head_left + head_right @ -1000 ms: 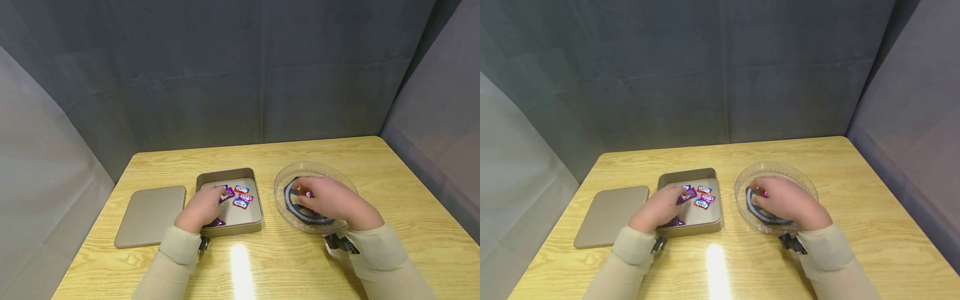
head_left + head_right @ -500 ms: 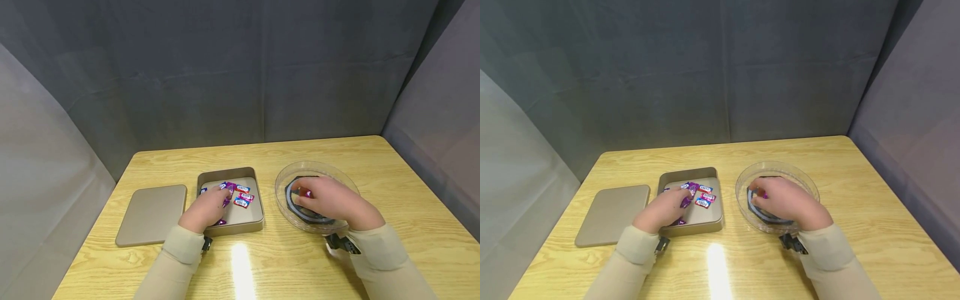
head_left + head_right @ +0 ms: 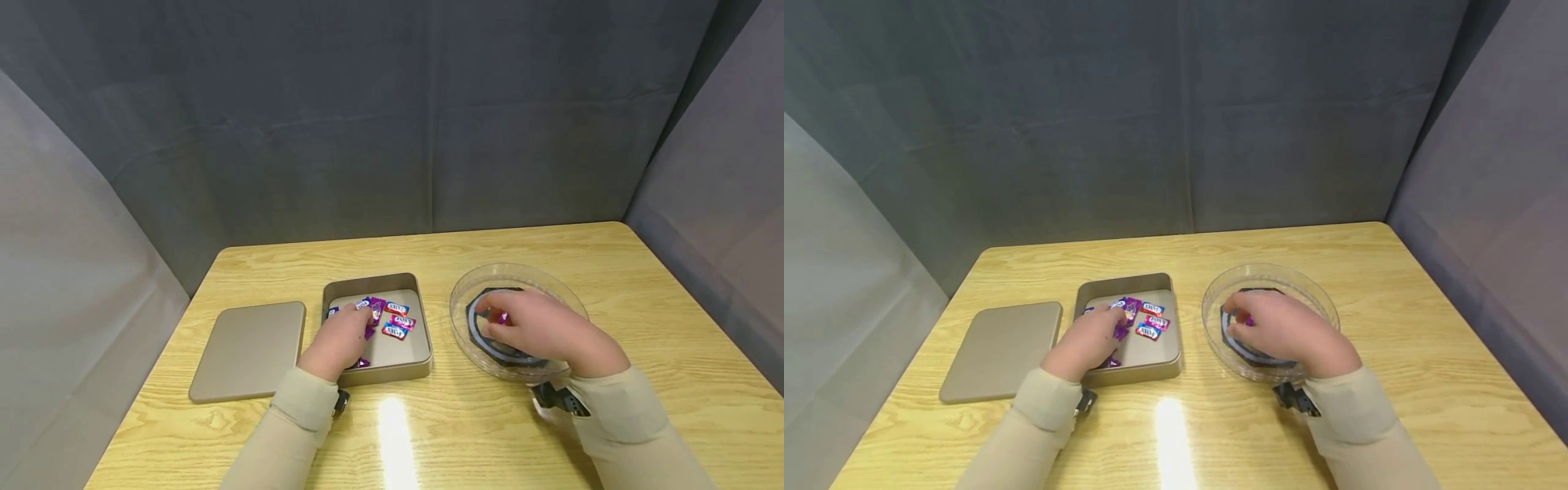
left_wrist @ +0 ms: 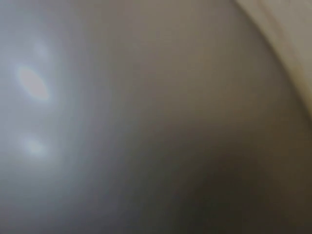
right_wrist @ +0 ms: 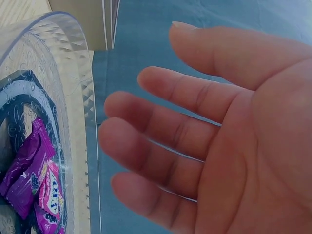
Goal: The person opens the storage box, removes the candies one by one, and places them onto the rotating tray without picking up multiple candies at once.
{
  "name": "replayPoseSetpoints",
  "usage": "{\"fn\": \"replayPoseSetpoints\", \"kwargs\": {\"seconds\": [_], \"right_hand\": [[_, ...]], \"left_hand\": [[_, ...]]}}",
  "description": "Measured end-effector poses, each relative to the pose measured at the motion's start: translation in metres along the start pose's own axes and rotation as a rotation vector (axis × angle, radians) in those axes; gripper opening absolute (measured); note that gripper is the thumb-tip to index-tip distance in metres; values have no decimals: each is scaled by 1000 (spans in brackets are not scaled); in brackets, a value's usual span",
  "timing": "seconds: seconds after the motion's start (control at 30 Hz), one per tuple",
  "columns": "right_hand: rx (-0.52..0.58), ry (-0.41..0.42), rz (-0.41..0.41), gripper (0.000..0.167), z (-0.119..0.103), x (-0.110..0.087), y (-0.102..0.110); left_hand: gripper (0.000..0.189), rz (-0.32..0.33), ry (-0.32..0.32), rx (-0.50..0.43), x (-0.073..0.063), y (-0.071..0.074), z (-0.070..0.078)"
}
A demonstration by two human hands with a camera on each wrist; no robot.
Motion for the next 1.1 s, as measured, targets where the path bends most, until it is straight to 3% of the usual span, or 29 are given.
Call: {"fn": "replayPoseSetpoints", "kwargs": {"seconds": [0.17,0.33,0.47,0.63,0.83,1.1], "right_hand": [[19,2,-17,27,0,1,-4],[13,11,-21,27,-1,2,-6],[16,22,-20,28,-3,2,-7],[25,54,-7,28,-7,4,-9],[17,61,-3,28,-16,6,-13],[-3,112,27,29,-34,9,-20]], "left_hand": [[27,3,20,-5,2,-3,-1],[18,6,-16,-8,3,-3,0],[12,25,-46,-45,2,7,5],[24,85,-79,-95,-5,25,15],[27,76,-151,-193,-14,37,28],[13,45,-236,-361,-18,41,41]]}}
Point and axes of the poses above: each hand's wrist, its own x-axis towards the middle knuckle, its own y-axis out of the back of the hand, z = x × y, the point moved 4 cm from there along x, towards the middle knuckle, and after that the axes turned 1 degree about x, right-handed, at the moved point
